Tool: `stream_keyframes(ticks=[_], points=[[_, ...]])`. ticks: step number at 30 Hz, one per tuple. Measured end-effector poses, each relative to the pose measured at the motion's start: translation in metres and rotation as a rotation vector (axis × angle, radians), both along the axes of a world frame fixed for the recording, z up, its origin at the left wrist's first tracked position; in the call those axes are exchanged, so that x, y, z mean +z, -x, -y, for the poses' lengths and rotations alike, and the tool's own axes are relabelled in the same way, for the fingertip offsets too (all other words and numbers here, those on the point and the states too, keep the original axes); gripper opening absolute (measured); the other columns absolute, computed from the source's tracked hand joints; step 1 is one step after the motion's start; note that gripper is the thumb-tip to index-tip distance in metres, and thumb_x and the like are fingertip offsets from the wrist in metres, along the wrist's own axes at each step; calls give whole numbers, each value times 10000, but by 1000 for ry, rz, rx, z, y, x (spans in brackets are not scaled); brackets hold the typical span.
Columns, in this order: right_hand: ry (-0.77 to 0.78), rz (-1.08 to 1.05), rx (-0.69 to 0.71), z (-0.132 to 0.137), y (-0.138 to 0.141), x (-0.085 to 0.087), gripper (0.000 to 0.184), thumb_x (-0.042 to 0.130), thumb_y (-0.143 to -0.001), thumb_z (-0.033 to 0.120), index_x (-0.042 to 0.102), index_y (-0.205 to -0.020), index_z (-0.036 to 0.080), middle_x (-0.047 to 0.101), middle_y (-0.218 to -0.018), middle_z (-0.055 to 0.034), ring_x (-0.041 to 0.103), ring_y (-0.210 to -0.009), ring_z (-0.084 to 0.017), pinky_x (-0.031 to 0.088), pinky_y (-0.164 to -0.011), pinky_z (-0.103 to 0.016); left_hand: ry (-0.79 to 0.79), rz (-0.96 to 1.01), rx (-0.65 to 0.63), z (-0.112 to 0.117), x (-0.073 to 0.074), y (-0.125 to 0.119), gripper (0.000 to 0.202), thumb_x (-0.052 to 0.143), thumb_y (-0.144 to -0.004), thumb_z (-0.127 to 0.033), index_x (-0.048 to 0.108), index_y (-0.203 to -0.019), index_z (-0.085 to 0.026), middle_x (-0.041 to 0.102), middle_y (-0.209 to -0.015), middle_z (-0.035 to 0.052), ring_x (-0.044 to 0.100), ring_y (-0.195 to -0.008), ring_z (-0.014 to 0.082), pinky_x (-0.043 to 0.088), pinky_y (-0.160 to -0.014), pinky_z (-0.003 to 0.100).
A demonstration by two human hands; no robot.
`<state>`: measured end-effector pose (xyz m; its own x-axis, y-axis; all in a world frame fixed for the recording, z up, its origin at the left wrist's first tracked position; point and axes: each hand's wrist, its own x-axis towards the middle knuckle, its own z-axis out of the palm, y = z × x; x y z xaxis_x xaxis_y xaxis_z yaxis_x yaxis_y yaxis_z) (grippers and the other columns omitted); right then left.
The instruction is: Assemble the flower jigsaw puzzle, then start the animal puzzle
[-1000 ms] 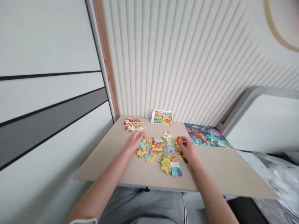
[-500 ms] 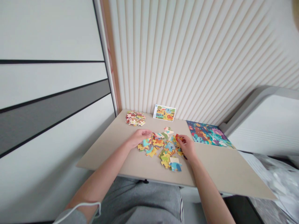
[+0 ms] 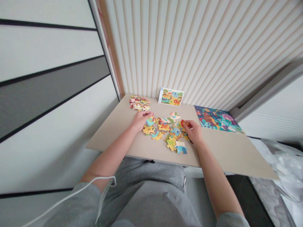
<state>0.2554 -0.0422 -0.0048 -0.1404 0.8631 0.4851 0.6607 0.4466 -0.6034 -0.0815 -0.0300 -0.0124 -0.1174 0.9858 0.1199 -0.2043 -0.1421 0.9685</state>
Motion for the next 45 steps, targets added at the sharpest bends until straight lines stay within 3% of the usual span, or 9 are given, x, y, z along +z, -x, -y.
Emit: stream_keyframes(ticks=[5,8,13,20,27,32,37,41,45], points=[[12,-37,5,3,3,3,431,558,-929,579,709,-1053,195,711,-966,-84,597,-736,-181,513,-726,-338,3,60,-21,3,4,-5,526,889,-658,-506,755,-971,-106,776,-940,123,720,-983,281,534,-932,435],[51,-204,7,9,12,7,439,648,-883,553,675,-1163,216,691,-958,-62,596,-743,-174,516,-725,-330,-25,94,-74,7,7,-13,487,891,-671,-476,752,-979,-126,778,-993,129,718,-1031,276,528,-953,408],[282,-570,267,14,41,17,599,762,-819,492,591,-1343,259,665,-883,-11,623,-761,-160,527,-700,-302,-64,101,-159,15,12,-30,412,865,-721,-443,744,-978,-145,777,-1039,128,721,-1046,265,530,-954,385],[506,-462,522,0,82,30,491,839,-708,499,761,-1115,234,700,-745,-7,635,-701,-189,537,-610,-312,-41,79,-240,23,15,-35,344,810,-793,-427,719,-990,-160,776,-1022,100,735,-944,224,561,-873,348],[516,-314,489,5,86,20,419,734,-814,533,765,-1055,191,673,-725,-1,556,-612,-137,448,-551,-254,-66,50,-270,29,19,-39,328,792,-813,-414,707,-1010,-166,763,-1059,102,706,-1036,236,531,-949,372],[362,-201,433,20,81,21,354,665,-885,529,749,-984,199,663,-753,-5,545,-668,-146,443,-623,-264,-64,9,-334,33,22,-43,346,758,-846,-428,712,-1071,-170,740,-1112,102,672,-1105,247,501,-994,376],[380,-448,369,19,79,23,373,645,-895,561,671,-955,194,668,-848,-22,568,-721,-155,464,-669,-274,-29,78,-400,35,22,-43,516,772,-842,-382,604,-1300,-211,693,-1209,90,664,-1095,228,520,-962,366],[384,-551,336,14,76,18,373,650,-893,568,637,-967,202,637,-804,-7,548,-692,-146,445,-635,-264,17,0,-497,36,21,-43,432,785,-829,-387,649,-1182,-178,725,-1088,83,701,-963,211,537,-932,368],[356,-561,316,12,76,15,382,650,-896,567,636,-1023,206,627,-797,-1,534,-672,-139,433,-614,-258,10,-66,-363,31,19,-41,399,778,-818,-455,670,-1070,-165,722,-898,56,694,-814,194,560,-798,328]])
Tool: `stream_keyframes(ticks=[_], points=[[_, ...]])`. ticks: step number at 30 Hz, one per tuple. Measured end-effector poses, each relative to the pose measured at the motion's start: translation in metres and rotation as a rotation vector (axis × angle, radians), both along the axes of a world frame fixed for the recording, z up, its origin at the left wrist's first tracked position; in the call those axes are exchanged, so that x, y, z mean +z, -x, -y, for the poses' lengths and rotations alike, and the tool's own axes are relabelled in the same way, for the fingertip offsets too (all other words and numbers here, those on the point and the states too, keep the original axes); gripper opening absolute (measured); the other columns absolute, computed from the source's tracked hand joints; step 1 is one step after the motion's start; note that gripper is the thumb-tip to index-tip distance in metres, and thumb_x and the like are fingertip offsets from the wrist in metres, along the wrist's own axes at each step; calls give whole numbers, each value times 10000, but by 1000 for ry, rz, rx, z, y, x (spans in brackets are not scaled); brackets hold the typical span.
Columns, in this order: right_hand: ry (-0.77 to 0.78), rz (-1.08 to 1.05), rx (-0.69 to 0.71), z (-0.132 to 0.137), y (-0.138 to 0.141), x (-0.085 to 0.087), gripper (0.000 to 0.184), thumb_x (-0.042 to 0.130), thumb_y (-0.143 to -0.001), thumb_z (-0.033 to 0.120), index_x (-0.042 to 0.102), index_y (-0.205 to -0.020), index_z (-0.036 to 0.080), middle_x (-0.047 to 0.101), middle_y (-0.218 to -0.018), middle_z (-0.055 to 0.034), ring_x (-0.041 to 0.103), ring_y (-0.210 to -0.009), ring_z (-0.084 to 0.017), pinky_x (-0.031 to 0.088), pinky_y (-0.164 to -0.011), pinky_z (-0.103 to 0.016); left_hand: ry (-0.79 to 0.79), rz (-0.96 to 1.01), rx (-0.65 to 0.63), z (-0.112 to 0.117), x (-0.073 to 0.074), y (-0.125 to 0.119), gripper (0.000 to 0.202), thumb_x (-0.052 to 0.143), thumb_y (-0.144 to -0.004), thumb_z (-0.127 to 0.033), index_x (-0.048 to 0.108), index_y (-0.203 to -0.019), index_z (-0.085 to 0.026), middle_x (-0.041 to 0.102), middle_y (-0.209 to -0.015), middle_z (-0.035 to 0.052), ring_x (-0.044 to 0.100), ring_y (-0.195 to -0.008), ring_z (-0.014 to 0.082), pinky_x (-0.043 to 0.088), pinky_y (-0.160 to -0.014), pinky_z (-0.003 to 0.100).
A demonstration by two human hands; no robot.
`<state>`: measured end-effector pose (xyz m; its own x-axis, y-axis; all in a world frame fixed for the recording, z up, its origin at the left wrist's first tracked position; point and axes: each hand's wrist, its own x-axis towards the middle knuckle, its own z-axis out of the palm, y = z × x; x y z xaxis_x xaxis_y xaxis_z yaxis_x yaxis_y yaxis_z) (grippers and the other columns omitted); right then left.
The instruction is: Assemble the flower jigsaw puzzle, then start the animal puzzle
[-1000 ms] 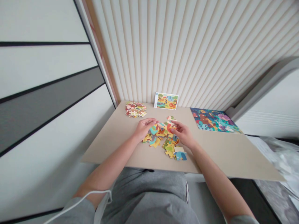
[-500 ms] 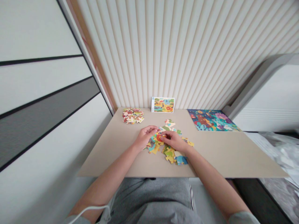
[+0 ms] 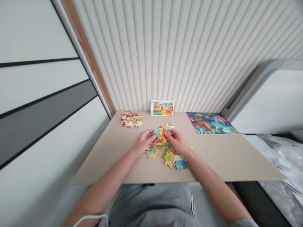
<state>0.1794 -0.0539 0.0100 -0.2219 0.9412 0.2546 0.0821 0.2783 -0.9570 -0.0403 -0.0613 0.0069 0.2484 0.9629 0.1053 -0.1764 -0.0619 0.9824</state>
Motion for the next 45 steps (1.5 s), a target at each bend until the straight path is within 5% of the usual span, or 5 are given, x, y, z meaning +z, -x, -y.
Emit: stream_keyframes(ticks=[11,22,27,33,45], points=[[-18,16,-111,-5,-7,3,477,682,-843,622,686,-1113,229,626,-738,-10,552,-666,-173,488,-605,-302,-177,-149,287,-7,-5,13,488,711,-876,-452,639,-1283,-193,586,-795,-19,576,-725,134,476,-685,232],[67,-10,60,1,-2,2,440,746,-817,549,665,-1081,206,651,-726,20,543,-602,-120,437,-574,-245,-124,-92,168,-1,-1,5,403,669,-887,-535,681,-1079,-180,681,-859,28,599,-617,133,486,-537,239],[115,-21,60,3,0,0,462,728,-815,589,613,-1053,210,574,-614,69,446,-503,-86,357,-493,-211,-75,-2,36,3,4,5,454,756,-843,-449,686,-1187,-161,722,-967,69,655,-763,157,548,-724,281],[141,-40,81,6,4,1,452,721,-817,608,574,-1001,222,594,-613,65,540,-512,-109,432,-496,-224,-31,54,-102,4,-2,3,472,816,-801,-348,680,-1214,-167,720,-1107,86,662,-1008,200,525,-908,318],[73,-195,-90,3,-1,15,424,721,-829,585,545,-1020,248,571,-626,76,643,-516,-151,479,-497,-255,-84,17,205,-4,-3,7,427,744,-842,-481,708,-1121,-159,712,-865,40,592,-627,123,488,-573,240]])
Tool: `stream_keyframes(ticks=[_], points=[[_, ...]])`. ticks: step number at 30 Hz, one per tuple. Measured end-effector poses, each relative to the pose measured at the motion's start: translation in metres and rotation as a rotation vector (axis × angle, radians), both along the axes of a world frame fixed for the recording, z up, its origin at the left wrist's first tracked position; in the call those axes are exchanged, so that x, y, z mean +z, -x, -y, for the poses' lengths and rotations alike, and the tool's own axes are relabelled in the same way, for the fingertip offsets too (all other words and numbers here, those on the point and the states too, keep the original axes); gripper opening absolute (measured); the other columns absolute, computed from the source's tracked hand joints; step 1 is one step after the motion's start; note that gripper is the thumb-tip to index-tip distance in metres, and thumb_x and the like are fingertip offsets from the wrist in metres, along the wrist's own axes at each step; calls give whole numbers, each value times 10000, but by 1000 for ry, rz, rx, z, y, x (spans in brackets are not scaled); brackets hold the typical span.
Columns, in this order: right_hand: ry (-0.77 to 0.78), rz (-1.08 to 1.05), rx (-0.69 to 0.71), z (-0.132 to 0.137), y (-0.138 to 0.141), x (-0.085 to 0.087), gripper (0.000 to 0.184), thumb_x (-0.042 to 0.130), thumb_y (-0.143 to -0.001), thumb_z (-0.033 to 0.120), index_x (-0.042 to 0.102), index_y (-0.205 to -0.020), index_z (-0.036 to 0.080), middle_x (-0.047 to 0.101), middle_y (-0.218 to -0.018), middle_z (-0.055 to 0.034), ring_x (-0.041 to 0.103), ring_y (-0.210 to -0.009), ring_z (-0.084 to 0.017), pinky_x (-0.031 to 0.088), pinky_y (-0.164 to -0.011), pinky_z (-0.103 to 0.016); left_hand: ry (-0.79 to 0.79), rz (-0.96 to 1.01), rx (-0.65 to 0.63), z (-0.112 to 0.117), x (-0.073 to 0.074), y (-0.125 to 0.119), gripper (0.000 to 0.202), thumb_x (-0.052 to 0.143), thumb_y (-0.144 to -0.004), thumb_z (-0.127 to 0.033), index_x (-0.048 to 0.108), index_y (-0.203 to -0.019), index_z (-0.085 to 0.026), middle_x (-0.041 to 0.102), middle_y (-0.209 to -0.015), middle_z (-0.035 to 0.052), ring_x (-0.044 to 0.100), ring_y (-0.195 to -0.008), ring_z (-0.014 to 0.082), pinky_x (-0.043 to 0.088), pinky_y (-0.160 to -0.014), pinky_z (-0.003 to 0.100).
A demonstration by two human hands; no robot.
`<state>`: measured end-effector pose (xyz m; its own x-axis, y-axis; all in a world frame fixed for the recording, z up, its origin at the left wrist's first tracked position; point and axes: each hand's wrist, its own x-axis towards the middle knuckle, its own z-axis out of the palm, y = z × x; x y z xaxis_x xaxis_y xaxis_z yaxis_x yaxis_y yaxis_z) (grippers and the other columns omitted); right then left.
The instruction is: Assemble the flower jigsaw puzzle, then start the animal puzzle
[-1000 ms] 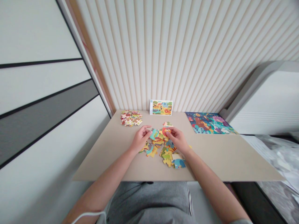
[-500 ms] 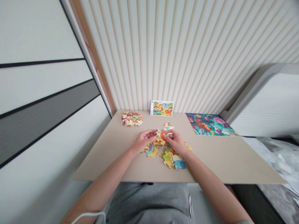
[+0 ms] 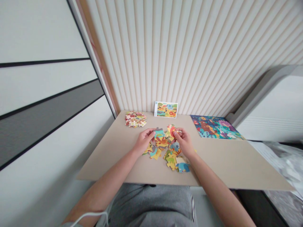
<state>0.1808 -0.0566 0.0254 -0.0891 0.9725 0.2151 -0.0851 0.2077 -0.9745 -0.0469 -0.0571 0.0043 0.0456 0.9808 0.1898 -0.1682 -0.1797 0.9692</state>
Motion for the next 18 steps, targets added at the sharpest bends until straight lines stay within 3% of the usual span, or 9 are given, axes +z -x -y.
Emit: stream_keyframes(ticks=[5,11,15,18], points=[[-47,-32,-72,-4,-6,-2,388,697,-867,529,590,-1112,248,604,-693,51,644,-566,-146,503,-552,-271,29,30,-21,-1,-3,0,420,748,-840,-479,682,-1113,-167,695,-839,28,596,-599,120,500,-534,238],[-53,-35,-19,-2,-4,-3,518,727,-851,476,604,-1302,254,648,-780,27,698,-714,-175,562,-723,-329,44,36,-47,1,1,-3,427,774,-815,-466,636,-1097,-177,661,-801,-2,617,-591,122,530,-551,249],[-39,-62,13,-2,-3,-3,542,753,-837,459,601,-1318,261,669,-780,27,718,-749,-188,574,-767,-354,43,69,-40,3,4,-4,530,792,-800,-439,560,-1220,-214,637,-834,-22,625,-588,111,529,-559,239],[-6,-79,4,-2,-2,-3,499,788,-804,479,625,-1218,255,696,-764,20,729,-744,-210,583,-769,-377,52,60,-35,4,5,-4,581,789,-803,-432,522,-1275,-225,631,-849,-23,634,-605,110,532,-584,238]])
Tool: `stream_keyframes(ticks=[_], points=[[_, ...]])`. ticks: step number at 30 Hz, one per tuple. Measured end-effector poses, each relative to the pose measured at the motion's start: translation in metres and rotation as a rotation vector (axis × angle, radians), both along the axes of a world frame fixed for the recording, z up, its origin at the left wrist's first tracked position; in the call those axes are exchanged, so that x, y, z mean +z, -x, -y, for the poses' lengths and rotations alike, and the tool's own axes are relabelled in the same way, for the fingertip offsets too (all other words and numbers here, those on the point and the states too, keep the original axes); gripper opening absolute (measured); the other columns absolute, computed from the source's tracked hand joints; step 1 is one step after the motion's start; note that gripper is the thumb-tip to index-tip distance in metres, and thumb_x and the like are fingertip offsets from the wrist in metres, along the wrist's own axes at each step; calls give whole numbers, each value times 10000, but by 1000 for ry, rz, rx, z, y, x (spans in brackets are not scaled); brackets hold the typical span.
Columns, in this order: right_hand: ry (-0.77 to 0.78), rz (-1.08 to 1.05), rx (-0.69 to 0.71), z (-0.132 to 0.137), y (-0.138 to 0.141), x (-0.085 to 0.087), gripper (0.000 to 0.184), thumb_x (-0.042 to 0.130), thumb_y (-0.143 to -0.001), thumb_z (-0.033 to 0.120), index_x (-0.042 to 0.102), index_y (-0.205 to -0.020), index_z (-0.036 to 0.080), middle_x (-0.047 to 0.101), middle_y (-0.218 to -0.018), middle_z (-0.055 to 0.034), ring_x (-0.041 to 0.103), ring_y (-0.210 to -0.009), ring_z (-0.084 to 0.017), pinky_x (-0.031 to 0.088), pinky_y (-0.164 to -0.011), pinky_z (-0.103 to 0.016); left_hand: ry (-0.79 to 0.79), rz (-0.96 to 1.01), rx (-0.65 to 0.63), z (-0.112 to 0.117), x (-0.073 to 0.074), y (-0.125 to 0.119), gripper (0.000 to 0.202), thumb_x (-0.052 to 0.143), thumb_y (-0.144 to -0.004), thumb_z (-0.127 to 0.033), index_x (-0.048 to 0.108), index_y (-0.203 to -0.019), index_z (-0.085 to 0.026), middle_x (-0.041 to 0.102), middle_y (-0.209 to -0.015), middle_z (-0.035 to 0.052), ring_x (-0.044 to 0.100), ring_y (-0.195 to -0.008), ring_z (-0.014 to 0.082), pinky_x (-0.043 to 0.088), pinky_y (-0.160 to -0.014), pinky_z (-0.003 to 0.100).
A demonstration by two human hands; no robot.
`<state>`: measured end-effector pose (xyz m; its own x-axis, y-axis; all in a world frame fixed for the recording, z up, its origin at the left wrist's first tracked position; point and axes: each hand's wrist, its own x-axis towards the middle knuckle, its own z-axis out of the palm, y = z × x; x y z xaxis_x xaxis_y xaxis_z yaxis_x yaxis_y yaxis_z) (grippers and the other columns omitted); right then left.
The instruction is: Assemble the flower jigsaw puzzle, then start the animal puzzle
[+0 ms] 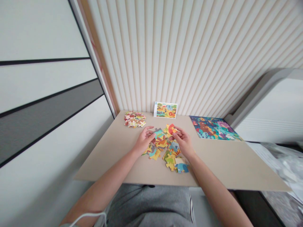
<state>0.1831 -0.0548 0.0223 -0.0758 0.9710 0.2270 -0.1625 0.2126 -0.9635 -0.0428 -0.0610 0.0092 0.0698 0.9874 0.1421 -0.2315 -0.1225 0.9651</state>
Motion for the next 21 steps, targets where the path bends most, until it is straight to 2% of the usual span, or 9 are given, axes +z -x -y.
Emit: stream_keyframes(ticks=[4,11,17,21], points=[[64,-21,-10,-2,-1,-1,471,820,-746,537,596,-1046,251,740,-800,-6,742,-766,-241,589,-717,-372,-6,-18,-48,1,-2,1,588,772,-824,-412,494,-1308,-227,610,-878,-24,653,-639,120,548,-600,253],[181,-130,37,-8,-4,-4,447,776,-770,588,565,-969,249,678,-753,33,753,-700,-218,581,-639,-309,-24,-16,-94,1,-7,1,677,744,-860,-388,400,-1431,-270,606,-958,-7,672,-669,121,561,-635,264],[144,-111,46,-6,-4,-3,445,803,-762,549,582,-1008,251,710,-755,29,737,-678,-198,554,-611,-280,-30,-45,-73,0,-8,2,643,750,-847,-426,472,-1397,-241,614,-949,2,664,-679,127,558,-612,254],[105,-131,29,-5,-4,-2,419,817,-766,502,628,-1040,248,703,-724,37,695,-643,-158,540,-632,-266,-73,-71,7,-2,-6,3,527,733,-860,-455,579,-1291,-192,629,-935,27,627,-675,119,529,-577,218]])
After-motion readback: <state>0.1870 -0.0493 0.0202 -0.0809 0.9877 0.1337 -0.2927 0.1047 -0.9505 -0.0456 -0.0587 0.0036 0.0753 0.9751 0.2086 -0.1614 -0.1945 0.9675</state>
